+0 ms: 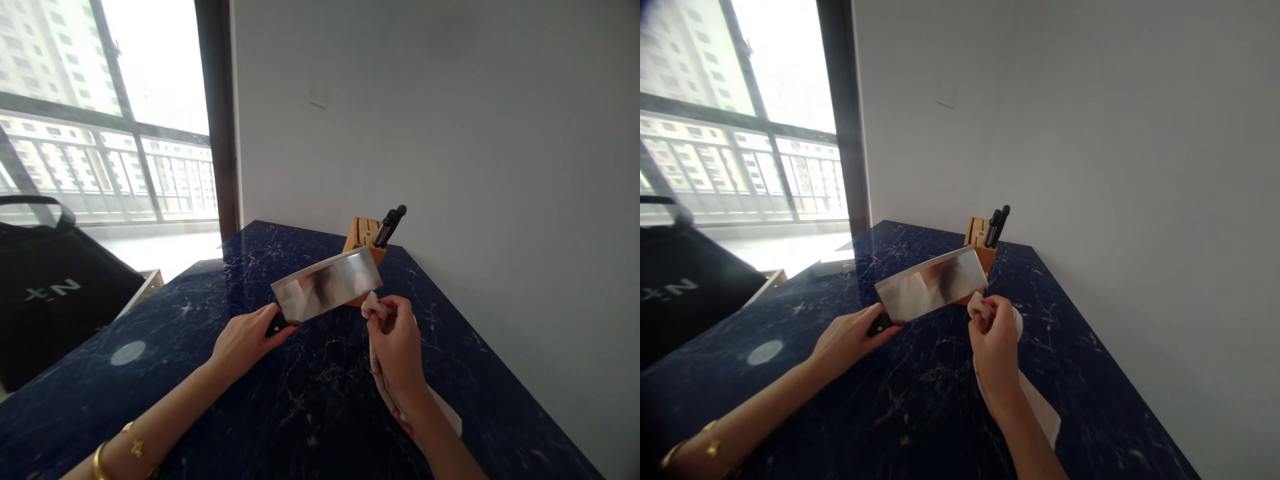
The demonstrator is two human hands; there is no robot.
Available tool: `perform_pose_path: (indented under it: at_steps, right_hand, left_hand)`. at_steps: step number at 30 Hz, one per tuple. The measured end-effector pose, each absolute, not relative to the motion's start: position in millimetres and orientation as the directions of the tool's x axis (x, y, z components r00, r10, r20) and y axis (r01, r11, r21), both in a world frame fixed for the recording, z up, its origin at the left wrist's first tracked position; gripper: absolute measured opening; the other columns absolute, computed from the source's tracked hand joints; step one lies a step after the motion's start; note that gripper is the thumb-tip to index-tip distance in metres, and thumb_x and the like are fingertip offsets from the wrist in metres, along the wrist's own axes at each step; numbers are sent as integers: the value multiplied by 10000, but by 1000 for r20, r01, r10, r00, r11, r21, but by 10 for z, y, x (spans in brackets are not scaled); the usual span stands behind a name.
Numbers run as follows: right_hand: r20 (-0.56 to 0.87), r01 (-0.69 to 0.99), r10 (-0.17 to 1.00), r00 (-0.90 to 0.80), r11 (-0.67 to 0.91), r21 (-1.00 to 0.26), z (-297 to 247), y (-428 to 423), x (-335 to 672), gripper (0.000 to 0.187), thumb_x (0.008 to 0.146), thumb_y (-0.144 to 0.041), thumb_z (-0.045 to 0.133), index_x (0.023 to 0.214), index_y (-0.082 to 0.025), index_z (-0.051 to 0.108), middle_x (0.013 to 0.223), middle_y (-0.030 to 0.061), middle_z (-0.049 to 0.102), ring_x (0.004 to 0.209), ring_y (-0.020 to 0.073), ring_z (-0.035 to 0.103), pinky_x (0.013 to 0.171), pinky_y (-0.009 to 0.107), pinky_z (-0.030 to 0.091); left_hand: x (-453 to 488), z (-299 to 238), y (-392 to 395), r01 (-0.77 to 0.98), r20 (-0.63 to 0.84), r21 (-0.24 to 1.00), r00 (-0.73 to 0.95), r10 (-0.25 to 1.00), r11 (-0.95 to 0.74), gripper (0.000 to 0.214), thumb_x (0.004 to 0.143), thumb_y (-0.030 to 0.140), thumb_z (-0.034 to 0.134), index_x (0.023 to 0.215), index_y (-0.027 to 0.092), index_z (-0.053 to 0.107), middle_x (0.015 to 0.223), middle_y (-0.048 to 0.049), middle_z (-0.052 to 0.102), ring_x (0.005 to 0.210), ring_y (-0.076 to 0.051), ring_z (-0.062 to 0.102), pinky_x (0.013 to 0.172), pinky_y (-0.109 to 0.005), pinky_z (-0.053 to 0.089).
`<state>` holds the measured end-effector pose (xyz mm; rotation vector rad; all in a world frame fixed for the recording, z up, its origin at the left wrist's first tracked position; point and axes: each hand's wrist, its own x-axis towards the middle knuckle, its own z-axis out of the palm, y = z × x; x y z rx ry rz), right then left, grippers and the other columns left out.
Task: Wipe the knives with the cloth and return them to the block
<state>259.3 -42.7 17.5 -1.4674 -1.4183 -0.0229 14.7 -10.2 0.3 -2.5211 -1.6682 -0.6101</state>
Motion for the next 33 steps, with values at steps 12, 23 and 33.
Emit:
perform_pose_path:
  at_steps: [12, 23, 33]
  right_hand:
    - [786, 821, 618, 1, 448, -353, 171, -431, 2442, 196, 813, -177, 445, 992, -210, 517, 984, 71, 563, 965, 200, 506, 843, 384, 414]
    - [699, 819, 707, -107, 461, -341, 52, -424, 2302, 179, 827, -160, 425, 962, -192, 538, 946, 55, 570, 930, 176, 505, 847, 335, 394]
    - [627, 831, 779, 8, 344, -438, 61, -321, 2566, 150, 790, -166, 443, 886, -198, 554, 882, 46, 565, 842, 186, 514, 782, 341, 398]
  left_hand:
    - [341, -4, -253, 863, 301, 43, 469, 830, -504, 428, 845, 572, 269, 839, 201, 481, 755, -15, 607, 668, -205, 620, 525, -262, 368]
    - [276, -19, -231, 852, 271, 5, 502, 821, -523, 418, 848, 563, 278, 842, 202, 488, 765, -20, 615, 672, -215, 624, 542, -275, 390]
    - [139, -28, -109, 850, 196, 66, 502, 842, -522, 412, 826, 570, 309, 815, 214, 516, 758, -31, 645, 708, -223, 632, 566, -270, 396]
